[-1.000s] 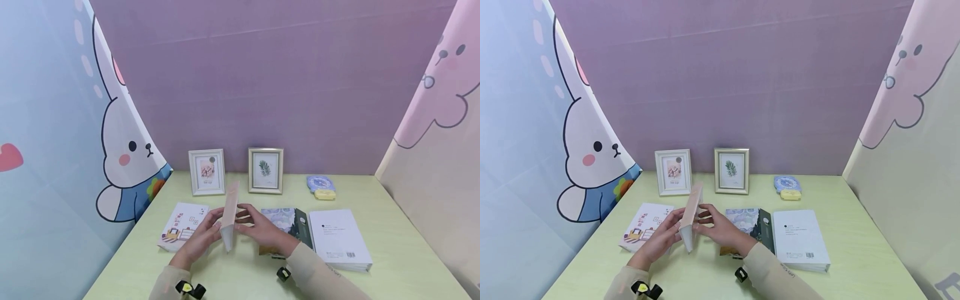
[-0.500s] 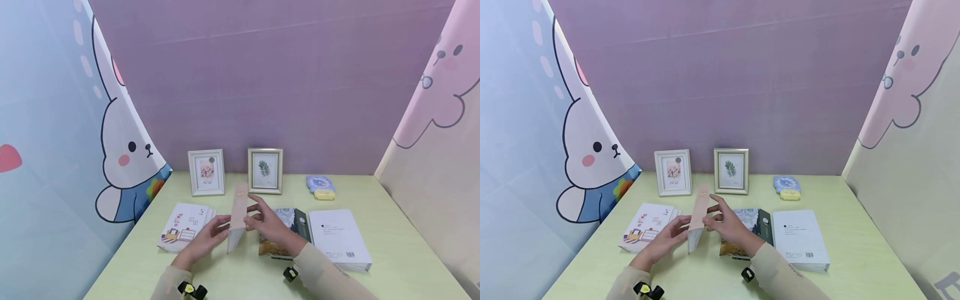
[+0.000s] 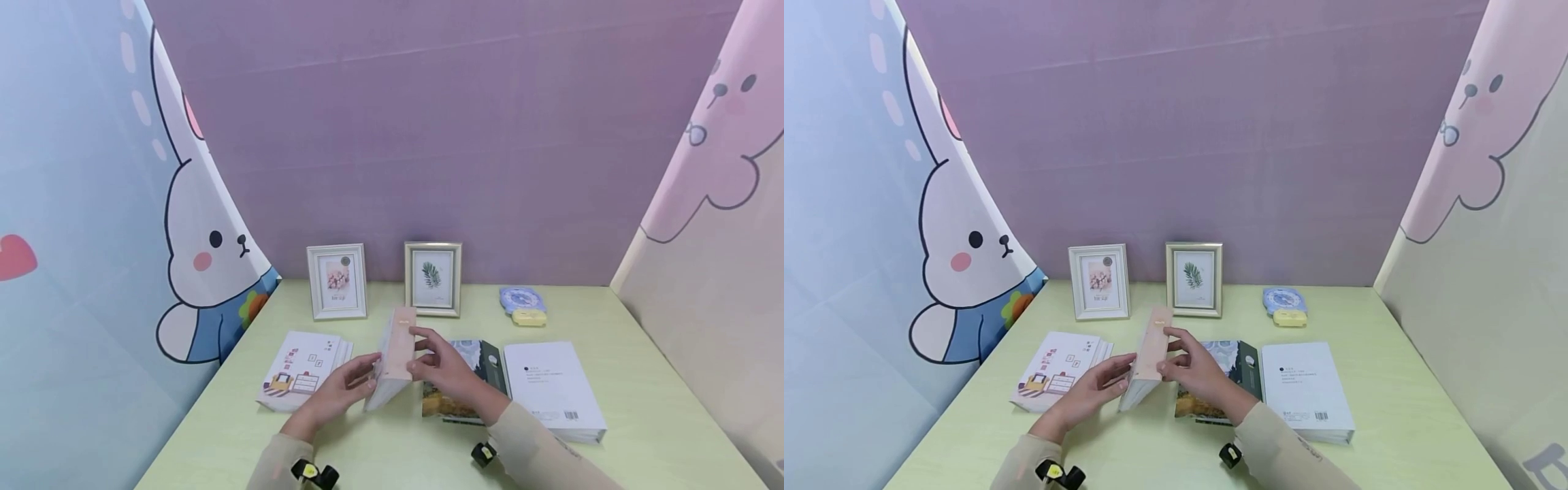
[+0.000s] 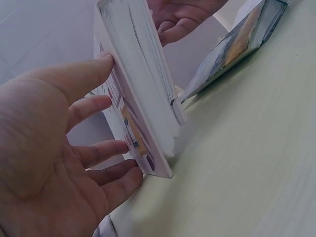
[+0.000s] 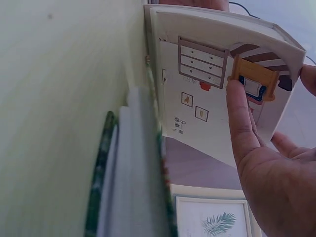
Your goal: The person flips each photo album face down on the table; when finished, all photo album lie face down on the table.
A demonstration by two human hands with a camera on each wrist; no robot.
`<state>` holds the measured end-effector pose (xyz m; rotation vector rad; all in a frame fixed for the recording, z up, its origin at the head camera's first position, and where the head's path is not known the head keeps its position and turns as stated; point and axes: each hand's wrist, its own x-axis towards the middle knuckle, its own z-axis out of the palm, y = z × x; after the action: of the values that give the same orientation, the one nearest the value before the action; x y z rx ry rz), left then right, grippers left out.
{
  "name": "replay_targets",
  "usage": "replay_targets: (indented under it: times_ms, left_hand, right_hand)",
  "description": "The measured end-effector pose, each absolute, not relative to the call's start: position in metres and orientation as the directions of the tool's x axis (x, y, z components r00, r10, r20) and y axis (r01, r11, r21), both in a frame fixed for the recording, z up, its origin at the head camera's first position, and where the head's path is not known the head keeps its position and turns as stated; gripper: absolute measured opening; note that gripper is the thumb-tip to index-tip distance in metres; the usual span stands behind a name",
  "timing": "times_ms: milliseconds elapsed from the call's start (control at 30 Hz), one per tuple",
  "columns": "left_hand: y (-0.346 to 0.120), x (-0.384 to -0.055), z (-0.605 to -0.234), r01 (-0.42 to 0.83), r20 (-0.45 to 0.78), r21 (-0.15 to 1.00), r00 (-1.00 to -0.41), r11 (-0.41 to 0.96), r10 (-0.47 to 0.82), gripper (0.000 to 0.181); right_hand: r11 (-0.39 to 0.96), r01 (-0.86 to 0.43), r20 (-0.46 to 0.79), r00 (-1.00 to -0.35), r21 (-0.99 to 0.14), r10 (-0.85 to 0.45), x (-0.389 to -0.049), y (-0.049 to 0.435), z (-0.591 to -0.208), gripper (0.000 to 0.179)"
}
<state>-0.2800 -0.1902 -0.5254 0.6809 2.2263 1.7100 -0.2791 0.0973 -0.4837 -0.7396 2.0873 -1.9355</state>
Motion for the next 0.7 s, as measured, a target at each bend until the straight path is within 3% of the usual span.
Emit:
replay_targets:
  times_ms: [467,700]
  left_hand:
    - [-0.1913,-0.2807,-0.5276,0.207,0.072,0.952,-0.869,0.227,0.489,0.057]
    - [-0.1924,-0.2790,-0.5279,0.178,0.061,0.963,-0.877,0.204,0.477,0.059]
  right_hand:
    - [0.028,-0.224,0.188,-0.874,-0.974,-0.449,-0.2787,0.1006,-0.4915,0.068]
    - [0.131,-0.216,0.156,-0.918,-0.968,-0.364,-0.2830,0.1010,-0.4933,0.056]
